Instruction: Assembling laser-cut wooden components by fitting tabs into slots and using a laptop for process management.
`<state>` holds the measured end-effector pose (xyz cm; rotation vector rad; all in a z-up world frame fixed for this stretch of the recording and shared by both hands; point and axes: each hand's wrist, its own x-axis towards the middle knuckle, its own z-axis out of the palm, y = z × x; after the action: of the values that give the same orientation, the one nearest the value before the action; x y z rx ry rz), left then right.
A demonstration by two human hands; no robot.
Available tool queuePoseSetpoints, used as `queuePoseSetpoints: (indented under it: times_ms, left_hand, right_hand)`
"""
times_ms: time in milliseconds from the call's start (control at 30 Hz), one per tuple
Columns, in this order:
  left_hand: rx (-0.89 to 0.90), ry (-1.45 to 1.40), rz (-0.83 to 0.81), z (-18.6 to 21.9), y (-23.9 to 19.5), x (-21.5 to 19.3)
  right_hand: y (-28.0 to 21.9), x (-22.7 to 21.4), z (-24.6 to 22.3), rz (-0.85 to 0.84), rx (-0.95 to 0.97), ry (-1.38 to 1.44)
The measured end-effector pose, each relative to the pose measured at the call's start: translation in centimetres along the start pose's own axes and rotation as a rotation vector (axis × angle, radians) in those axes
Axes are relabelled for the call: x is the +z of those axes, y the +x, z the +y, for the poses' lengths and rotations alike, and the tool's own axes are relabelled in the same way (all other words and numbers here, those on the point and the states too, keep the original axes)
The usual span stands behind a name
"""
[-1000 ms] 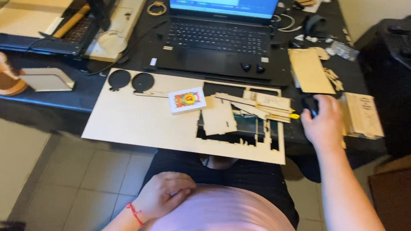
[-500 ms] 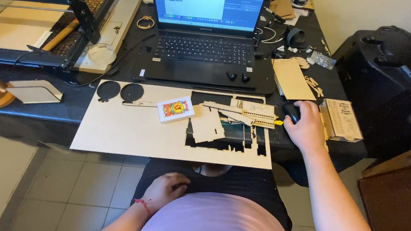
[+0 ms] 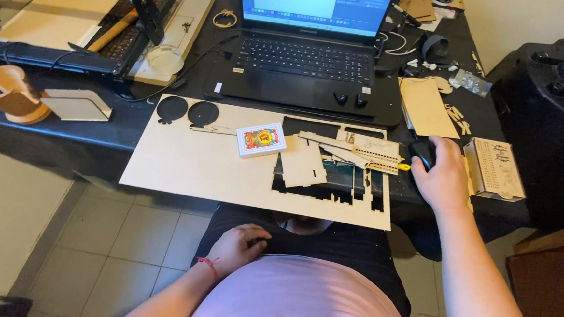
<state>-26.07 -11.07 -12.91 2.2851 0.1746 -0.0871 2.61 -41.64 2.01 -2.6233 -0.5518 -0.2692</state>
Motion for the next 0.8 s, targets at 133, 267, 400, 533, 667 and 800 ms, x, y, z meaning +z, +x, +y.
queuePoseSetpoints:
  times_ms: [133, 267, 400, 533, 667, 800]
  left_hand:
    - [-0.005, -0.004, -0.013, 0.7, 0.0, -0.6]
    - [-0.086, -0.010, -0.054, 0.8, 0.1, -0.7]
    - [-0.054, -0.004, -0.040, 0.2, 0.1, -0.4]
    - [-0.016, 0.001, -0.032, -0.2, 0.3, -0.2]
    - [0.001, -0.024, -0.001, -0.9, 0.4, 0.2]
    - [0.007, -0.074, 0.045, -1.5, 0.5, 0.7]
  right_hand:
    - [0.2, 1.1, 1.3, 0.002, -0.011, -0.024]
    - [0.5, 2.0, 2.5, 0.079, -0.045, -0.060]
    - [0.4, 1.1, 1.3, -0.012, 0.012, -0.112]
    - [0.2, 0.7, 0.8, -0.017, 0.022, -0.079]
    - [0.2, 2.4, 3.2, 0.058, -0.042, -0.061]
    - [0.1, 2.7, 3.5, 0.085, -0.058, -0.080]
